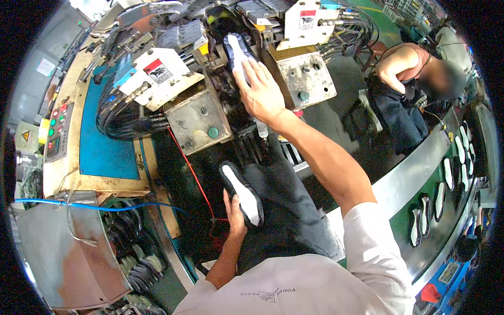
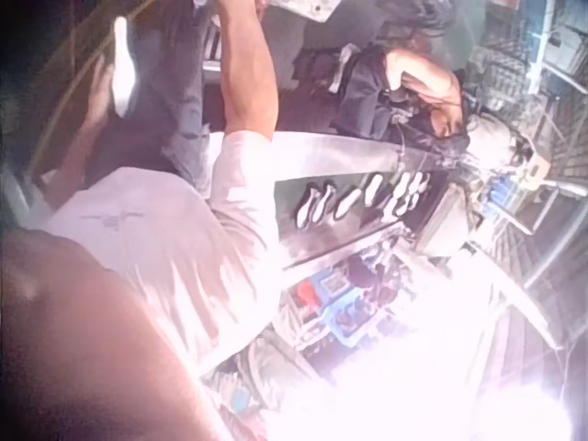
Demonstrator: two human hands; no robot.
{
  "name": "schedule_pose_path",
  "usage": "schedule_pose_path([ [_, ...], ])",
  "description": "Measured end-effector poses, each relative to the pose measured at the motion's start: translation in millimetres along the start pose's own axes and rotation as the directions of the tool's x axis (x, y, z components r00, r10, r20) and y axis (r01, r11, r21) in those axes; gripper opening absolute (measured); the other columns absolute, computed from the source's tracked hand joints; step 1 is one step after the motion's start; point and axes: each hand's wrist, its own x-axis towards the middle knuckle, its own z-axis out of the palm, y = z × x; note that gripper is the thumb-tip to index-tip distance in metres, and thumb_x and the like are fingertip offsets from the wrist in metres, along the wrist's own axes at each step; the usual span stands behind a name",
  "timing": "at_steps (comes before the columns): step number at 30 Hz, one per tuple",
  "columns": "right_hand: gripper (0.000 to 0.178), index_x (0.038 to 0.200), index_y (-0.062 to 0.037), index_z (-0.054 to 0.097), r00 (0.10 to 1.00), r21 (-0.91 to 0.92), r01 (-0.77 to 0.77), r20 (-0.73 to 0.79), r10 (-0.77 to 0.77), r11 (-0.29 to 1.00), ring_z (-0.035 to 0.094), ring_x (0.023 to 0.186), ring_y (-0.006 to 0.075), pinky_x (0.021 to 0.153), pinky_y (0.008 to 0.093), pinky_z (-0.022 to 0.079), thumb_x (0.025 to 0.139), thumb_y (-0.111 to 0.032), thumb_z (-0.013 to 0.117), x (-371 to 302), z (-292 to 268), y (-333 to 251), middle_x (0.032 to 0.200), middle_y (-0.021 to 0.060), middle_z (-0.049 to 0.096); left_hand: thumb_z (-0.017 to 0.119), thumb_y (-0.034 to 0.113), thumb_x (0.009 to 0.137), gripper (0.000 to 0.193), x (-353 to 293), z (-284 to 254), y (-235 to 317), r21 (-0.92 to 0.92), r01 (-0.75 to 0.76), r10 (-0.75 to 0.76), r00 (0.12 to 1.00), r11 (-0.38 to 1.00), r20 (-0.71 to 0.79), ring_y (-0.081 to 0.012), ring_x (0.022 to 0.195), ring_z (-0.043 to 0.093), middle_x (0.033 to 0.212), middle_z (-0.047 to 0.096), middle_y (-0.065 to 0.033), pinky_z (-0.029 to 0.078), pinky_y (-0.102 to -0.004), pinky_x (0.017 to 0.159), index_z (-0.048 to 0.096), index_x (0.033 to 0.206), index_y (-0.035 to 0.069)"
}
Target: Assemble and process shoe uppers and soles using manufacturing machinery.
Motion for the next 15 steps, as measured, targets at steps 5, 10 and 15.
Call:
schedule_pose_path([
  [5, 0.055, 0.146, -0.0021, 0.06, 0.999, 0.003, 0.025, -0.024, -0.025, 1.0, 0.048, 0.145, 0.0438, 0.127, 0.0524, 0.033, 0.093, -0.019, 0.066, 36, 20, 15, 0.151, 0.0283, 0.055, 0.055, 0.017, 0.11, 0.071, 1, 3, -6, 0.072, -0.091, 0.09, 0.996, 0.993, 0.025, -0.0296, 0.155, 0.036, 0.173, 0.03, -0.016, 0.027, -0.039, 0.127, 0.022, 0.171, 0.005],
  [10, 0.053, 0.142, -0.0011, 0.063, 0.989, -0.035, 0.074, -0.128, -0.078, 0.997, 0.055, 0.136, 0.0451, 0.12, 0.053, 0.04, 0.092, -0.021, 0.065, 82, 65, 44, 0.144, 0.0291, 0.06, 0.056, 0.015, 0.106, 0.075, -1, 16, 3, 0.302, -0.115, 0.099, 0.993, 0.946, 0.069, -0.03, 0.152, 0.038, 0.171, 0.031, -0.0206, 0.027, -0.0383, 0.126, 0.019, 0.172, 0.004],
  [15, 0.039, 0.127, 0.0019, 0.068, 0.94, -0.049, 0.128, -0.312, -0.137, 0.991, 0.065, 0.119, 0.0418, 0.108, 0.0503, 0.05, 0.093, -0.015, 0.061, 132, 112, 63, 0.126, 0.0259, 0.069, 0.059, 0.009, 0.102, 0.08, 9, 18, 6, 0.295, -0.069, 0.045, 0.995, 0.953, 0.087, -0.0286, 0.146, 0.043, 0.166, 0.039, -0.0174, 0.031, -0.0356, 0.123, 0.02, 0.172, 0.005],
])
